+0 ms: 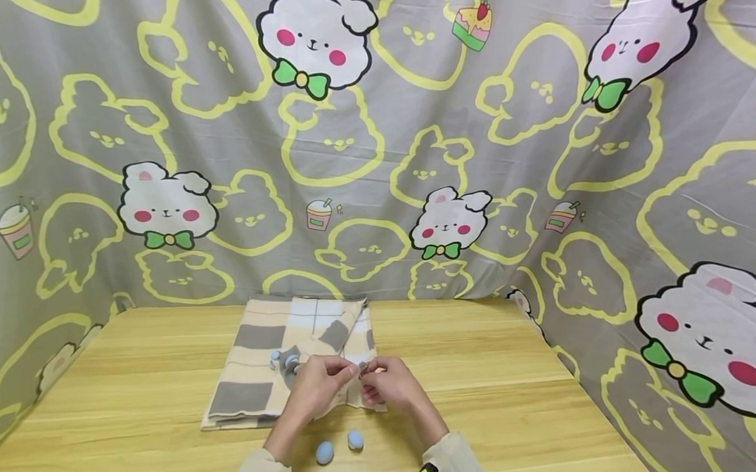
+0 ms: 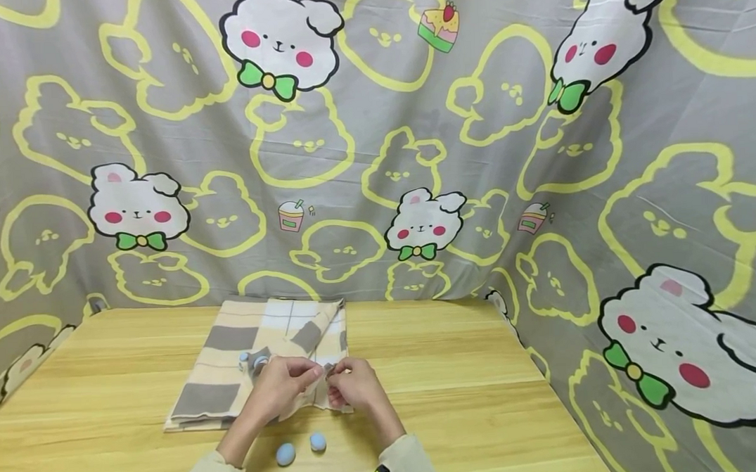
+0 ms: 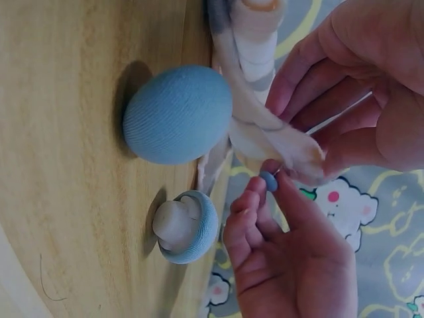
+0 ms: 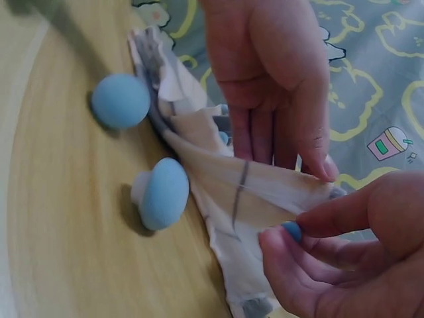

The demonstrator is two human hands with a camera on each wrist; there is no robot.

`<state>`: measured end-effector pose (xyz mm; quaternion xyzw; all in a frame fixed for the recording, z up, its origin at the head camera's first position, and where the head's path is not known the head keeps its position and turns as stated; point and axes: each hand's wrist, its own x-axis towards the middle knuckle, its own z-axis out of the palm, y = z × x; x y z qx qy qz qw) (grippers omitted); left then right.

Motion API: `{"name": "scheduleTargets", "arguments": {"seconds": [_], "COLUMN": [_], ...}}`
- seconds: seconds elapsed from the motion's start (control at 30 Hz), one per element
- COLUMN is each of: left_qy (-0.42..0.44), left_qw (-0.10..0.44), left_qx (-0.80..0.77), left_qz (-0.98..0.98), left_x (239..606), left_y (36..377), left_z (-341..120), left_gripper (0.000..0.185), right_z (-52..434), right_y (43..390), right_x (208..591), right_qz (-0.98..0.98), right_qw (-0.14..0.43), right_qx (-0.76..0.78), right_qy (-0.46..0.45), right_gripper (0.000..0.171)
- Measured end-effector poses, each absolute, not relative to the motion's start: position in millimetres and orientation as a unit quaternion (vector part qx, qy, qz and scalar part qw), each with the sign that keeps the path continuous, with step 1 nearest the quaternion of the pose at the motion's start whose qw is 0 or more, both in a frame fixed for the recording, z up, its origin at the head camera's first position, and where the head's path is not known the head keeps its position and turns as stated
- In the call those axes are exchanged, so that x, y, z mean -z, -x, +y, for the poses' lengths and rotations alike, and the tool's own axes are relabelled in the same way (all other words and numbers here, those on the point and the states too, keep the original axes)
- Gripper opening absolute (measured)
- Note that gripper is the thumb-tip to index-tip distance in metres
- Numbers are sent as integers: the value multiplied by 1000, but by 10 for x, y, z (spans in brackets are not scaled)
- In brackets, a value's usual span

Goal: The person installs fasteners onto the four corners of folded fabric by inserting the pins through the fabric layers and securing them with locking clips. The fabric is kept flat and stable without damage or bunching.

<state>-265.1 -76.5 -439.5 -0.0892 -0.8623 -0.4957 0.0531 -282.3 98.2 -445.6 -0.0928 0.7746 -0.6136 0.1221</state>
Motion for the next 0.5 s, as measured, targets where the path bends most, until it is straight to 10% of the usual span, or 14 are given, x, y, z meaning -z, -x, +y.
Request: {"name": "scheduleTargets", "arguments": {"seconds": [0.3,0.5], "left_qy": [104,111], "left_qw": [66,57], "left_qx": [490,508], "left_qz": [-863,-853], "left_x": [4413,4413], "left_y": [2654,2639], "left_z": [-749,-745], "left_gripper": [4,11], "right_z": [1008,999], "right_y": [2841,2828], "right_x": [4455,4471], "right_qz": [735,750], "right_qw": [183,175], "right_qx": [648,632], "right_qy": [79,87], "right_gripper": [53,40]}}
